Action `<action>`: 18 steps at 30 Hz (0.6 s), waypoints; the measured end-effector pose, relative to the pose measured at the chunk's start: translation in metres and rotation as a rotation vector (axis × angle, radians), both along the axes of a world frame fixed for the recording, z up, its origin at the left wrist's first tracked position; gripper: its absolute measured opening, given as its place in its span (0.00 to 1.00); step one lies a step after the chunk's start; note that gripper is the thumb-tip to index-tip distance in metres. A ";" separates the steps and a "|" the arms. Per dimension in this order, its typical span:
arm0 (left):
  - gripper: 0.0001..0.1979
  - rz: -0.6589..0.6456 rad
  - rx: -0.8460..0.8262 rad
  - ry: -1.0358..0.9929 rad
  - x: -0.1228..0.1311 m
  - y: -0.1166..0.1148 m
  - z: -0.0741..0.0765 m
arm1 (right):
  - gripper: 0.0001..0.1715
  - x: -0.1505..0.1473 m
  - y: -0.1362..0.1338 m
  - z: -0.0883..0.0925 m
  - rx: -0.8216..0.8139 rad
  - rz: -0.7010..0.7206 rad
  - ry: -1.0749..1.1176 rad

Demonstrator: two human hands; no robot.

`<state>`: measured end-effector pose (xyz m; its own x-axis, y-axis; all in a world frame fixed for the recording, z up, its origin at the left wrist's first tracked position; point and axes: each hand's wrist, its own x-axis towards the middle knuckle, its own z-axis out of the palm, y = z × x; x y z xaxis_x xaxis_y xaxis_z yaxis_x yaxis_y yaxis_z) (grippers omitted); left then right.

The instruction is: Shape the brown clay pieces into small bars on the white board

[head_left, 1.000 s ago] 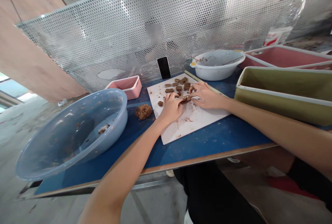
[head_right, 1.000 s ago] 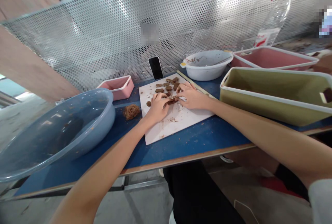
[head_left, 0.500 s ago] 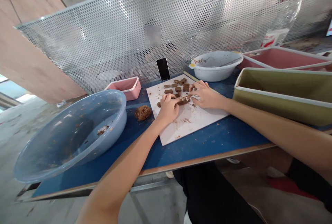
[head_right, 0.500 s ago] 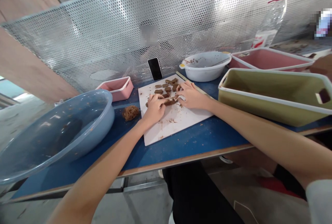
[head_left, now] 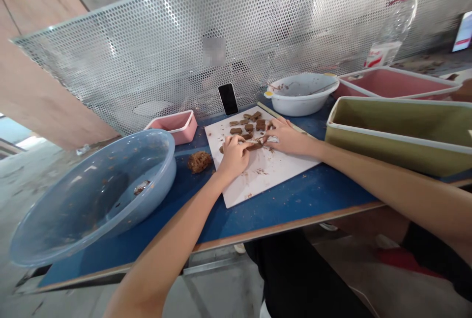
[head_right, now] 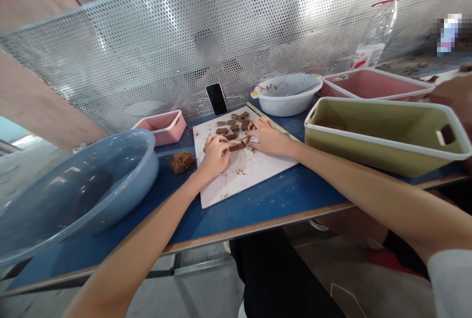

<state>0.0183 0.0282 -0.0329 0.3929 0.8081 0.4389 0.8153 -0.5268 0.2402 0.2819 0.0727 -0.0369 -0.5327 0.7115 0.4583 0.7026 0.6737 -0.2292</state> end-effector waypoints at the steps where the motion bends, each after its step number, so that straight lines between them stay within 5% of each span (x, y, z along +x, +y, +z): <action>1: 0.21 0.000 0.003 -0.005 0.000 0.000 0.001 | 0.12 -0.001 -0.001 0.001 0.007 0.000 0.016; 6: 0.21 0.010 0.006 -0.026 0.000 0.000 0.002 | 0.12 -0.004 -0.002 0.014 -0.065 0.039 0.167; 11: 0.21 0.007 0.005 -0.047 0.000 0.000 0.002 | 0.17 0.009 -0.033 0.062 -0.102 -0.014 0.479; 15: 0.21 0.041 0.011 -0.084 0.000 0.000 0.003 | 0.20 0.050 -0.072 0.110 -0.013 -0.072 0.437; 18: 0.20 0.049 0.005 -0.097 0.000 0.000 0.003 | 0.15 0.097 -0.083 0.134 -0.027 -0.275 0.290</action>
<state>0.0188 0.0279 -0.0298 0.3087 0.8229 0.4769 0.8130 -0.4886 0.3168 0.3788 -0.0099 0.0975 -0.1720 0.8234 0.5407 0.7595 0.4604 -0.4595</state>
